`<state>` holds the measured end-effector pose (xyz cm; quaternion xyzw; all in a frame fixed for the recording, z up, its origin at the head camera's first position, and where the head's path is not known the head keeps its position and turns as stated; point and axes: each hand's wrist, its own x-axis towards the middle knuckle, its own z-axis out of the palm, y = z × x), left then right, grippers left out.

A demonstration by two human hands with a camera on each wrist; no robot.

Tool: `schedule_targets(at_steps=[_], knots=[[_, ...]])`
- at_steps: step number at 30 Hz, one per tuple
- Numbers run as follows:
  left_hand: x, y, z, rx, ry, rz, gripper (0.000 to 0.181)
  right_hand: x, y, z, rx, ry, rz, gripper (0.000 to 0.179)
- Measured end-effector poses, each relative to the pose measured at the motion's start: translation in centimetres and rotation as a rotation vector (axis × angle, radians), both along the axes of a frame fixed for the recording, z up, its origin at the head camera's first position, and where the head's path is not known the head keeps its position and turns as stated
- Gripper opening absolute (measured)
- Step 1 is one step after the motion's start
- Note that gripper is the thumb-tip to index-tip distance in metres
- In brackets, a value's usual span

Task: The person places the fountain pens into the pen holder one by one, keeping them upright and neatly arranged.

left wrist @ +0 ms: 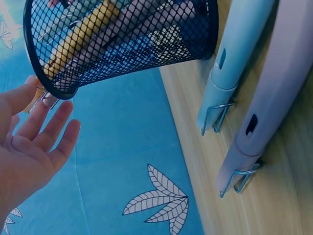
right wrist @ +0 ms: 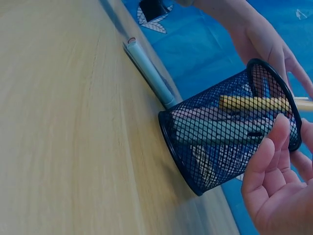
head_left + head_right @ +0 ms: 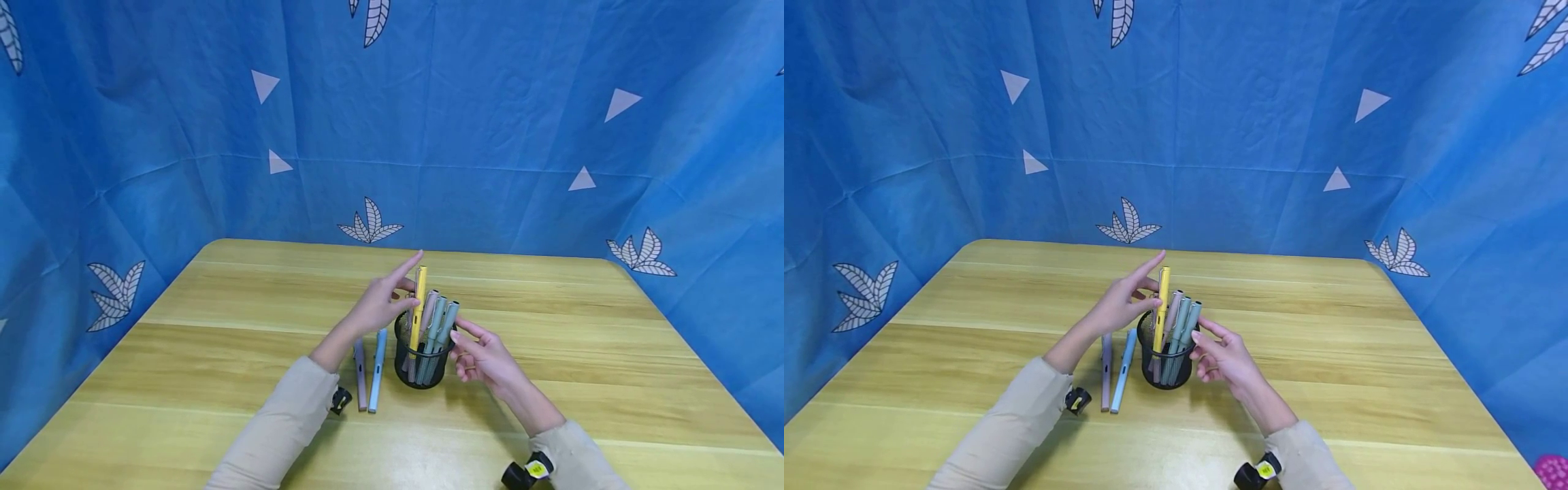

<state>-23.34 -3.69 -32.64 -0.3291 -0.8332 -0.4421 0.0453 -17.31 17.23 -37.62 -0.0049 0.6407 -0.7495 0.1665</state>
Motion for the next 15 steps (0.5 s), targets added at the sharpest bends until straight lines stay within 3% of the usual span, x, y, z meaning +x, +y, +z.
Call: schedule_targets(at_steps=[5, 10, 15], knots=[[0.1, 0.0, -0.2, -0.027, 0.003, 0.002, 0.059, 0.1, -0.2, 0.1, -0.016, 0.009, -0.002, 0.061], [0.0, 0.0, -0.8, -0.117, 0.042, -0.023, 0.042, 0.1, -0.2, 0.0, -0.017, 0.020, -0.003, 0.060], [0.0, 0.0, -1.2, -0.156, 0.038, -0.041, 0.039, 0.0, -0.2, -0.1, -0.017, 0.017, -0.005, 0.060]])
